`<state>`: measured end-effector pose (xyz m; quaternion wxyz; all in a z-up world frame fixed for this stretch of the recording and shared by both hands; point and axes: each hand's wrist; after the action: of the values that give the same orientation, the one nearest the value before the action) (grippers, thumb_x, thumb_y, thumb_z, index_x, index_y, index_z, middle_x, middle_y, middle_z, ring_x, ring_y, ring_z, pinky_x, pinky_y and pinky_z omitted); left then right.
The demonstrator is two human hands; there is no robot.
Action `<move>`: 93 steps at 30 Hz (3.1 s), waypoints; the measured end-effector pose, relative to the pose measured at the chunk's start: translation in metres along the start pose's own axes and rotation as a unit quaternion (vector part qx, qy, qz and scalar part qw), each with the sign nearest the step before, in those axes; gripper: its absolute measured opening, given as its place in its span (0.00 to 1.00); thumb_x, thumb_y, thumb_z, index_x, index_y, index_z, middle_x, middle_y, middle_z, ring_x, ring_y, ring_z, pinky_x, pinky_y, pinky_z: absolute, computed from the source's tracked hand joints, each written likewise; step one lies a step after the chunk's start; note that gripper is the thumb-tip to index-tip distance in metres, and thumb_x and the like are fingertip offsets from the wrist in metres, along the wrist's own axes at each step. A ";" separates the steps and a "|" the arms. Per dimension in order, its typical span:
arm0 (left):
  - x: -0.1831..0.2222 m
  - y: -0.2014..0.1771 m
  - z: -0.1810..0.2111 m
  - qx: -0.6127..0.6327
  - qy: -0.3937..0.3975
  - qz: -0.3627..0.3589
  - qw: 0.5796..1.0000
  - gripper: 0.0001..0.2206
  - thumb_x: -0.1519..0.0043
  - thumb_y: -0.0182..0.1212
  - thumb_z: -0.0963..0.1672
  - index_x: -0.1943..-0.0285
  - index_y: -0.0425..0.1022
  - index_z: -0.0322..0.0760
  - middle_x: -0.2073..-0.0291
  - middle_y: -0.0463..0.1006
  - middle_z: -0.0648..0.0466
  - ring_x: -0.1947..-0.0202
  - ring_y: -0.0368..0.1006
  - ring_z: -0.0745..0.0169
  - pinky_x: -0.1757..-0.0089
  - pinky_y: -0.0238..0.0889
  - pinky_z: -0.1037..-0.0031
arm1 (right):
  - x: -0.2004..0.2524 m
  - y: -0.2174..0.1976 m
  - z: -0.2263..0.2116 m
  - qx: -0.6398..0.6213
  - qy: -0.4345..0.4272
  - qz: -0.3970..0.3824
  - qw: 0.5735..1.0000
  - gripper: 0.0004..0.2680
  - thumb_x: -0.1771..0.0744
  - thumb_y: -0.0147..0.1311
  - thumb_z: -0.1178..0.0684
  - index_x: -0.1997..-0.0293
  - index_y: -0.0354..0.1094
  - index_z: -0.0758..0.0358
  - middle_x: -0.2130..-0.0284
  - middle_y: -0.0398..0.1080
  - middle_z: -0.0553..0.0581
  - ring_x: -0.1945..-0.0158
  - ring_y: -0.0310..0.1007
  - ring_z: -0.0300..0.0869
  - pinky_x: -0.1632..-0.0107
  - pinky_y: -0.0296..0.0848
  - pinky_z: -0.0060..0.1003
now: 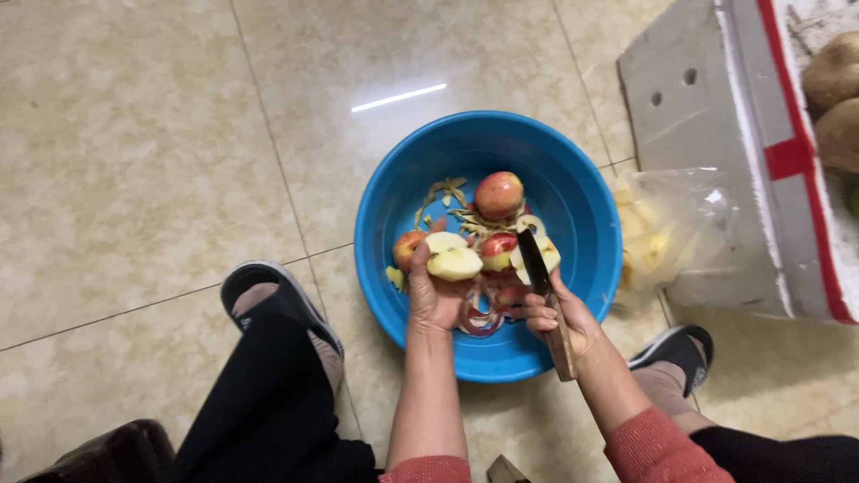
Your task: Peeling and slicing apples using a knife over a plastic bowl
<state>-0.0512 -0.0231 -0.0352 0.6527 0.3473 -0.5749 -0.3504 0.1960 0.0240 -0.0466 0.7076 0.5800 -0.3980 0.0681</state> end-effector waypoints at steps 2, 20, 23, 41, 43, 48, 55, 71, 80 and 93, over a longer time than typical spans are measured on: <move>-0.008 -0.009 -0.001 0.013 -0.006 -0.019 1.000 0.36 0.44 0.65 0.59 0.26 0.64 0.50 0.48 0.76 0.39 0.55 0.78 0.47 0.67 0.77 0.57 | -0.002 -0.017 0.004 0.000 0.006 0.005 1.000 0.20 0.30 0.48 0.31 0.63 0.56 0.60 0.72 0.53 0.45 0.80 0.52 0.29 0.81 0.54 0.23; -0.004 0.046 -0.045 -0.005 -0.101 0.013 0.995 0.33 0.39 0.63 0.60 0.37 0.67 0.35 0.54 0.80 0.39 0.61 0.81 0.42 0.66 0.80 0.57 | 0.072 0.135 0.041 0.415 -0.243 -0.063 0.874 0.30 0.32 0.49 0.54 0.20 0.34 0.41 0.81 0.62 0.60 0.87 0.59 0.42 0.86 0.61 0.31; -0.005 0.049 -0.053 -0.037 -0.140 0.034 0.989 0.35 0.42 0.64 0.64 0.37 0.65 0.43 0.48 0.79 0.41 0.54 0.80 0.36 0.59 0.79 0.45 | 0.064 0.133 0.035 0.465 -0.258 -0.080 0.843 0.33 0.32 0.51 0.58 0.20 0.29 0.40 0.81 0.63 0.63 0.90 0.60 0.45 0.88 0.65 0.33; 0.056 0.082 -0.039 -0.130 -0.041 -0.041 0.990 0.24 0.42 0.72 0.53 0.39 0.74 0.45 0.51 0.82 0.49 0.48 0.78 0.46 0.44 0.62 0.32 | 0.093 0.136 0.048 0.432 -0.269 -0.094 0.856 0.33 0.34 0.57 0.53 0.21 0.38 0.44 0.83 0.65 0.63 0.92 0.57 0.42 0.89 0.63 0.30; 0.062 0.086 -0.040 -0.137 -0.030 -0.068 0.988 0.24 0.42 0.74 0.49 0.39 0.73 0.45 0.52 0.81 0.50 0.49 0.77 0.47 0.44 0.62 0.33 | 0.095 0.132 0.050 0.433 -0.276 -0.096 0.853 0.32 0.33 0.57 0.53 0.21 0.38 0.44 0.83 0.66 0.63 0.92 0.58 0.42 0.89 0.63 0.30; 0.090 0.112 -0.031 -0.207 0.031 -0.117 0.971 0.17 0.42 0.73 0.41 0.46 0.73 0.44 0.61 0.78 0.55 0.58 0.77 0.57 0.45 0.68 0.45 | 0.100 0.125 0.057 0.421 -0.291 -0.088 0.855 0.31 0.32 0.55 0.52 0.20 0.38 0.46 0.80 0.68 0.62 0.90 0.58 0.40 0.88 0.63 0.28; 0.097 0.117 -0.041 -0.255 0.087 -0.140 0.953 0.19 0.46 0.77 0.42 0.49 0.72 0.42 0.61 0.80 0.53 0.58 0.80 0.56 0.49 0.73 0.59 | 0.105 0.119 0.057 0.407 -0.285 -0.129 0.858 0.31 0.32 0.55 0.51 0.20 0.35 0.43 0.84 0.63 0.60 0.91 0.58 0.41 0.88 0.63 0.30; 0.085 0.095 -0.046 -0.225 0.052 -0.116 0.966 0.16 0.40 0.69 0.45 0.45 0.73 0.42 0.59 0.83 0.52 0.57 0.82 0.58 0.49 0.74 0.62 | 0.100 0.115 0.055 0.410 -0.273 -0.104 0.864 0.28 0.31 0.52 0.49 0.21 0.38 0.38 0.85 0.61 0.59 0.91 0.58 0.42 0.89 0.62 0.31; 0.055 0.060 -0.037 -0.198 -0.006 -0.133 0.971 0.19 0.37 0.65 0.46 0.37 0.73 0.41 0.54 0.84 0.46 0.55 0.82 0.53 0.47 0.71 0.60 | 0.100 0.114 0.038 0.297 -0.136 -0.126 0.937 0.26 0.31 0.52 0.44 0.24 0.43 0.26 0.84 0.52 0.56 0.91 0.51 0.40 0.92 0.56 0.32; 0.012 0.007 -0.001 -0.142 -0.063 0.006 0.988 0.15 0.42 0.72 0.47 0.51 0.74 0.42 0.56 0.83 0.38 0.55 0.81 0.32 0.53 0.70 0.31 | 0.050 0.058 0.018 0.342 -0.127 0.135 0.921 0.24 0.31 0.50 0.36 0.26 0.43 0.29 0.77 0.55 0.53 0.84 0.53 0.35 0.84 0.52 0.25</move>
<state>-0.0487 -0.0295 -0.0232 0.6598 0.2248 -0.5614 -0.4461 0.1890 0.0085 0.0304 0.3938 0.7312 -0.5114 0.2208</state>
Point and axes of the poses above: each hand's wrist, its own x-axis away from the middle knuckle, its own y-axis out of the palm, z = x × y
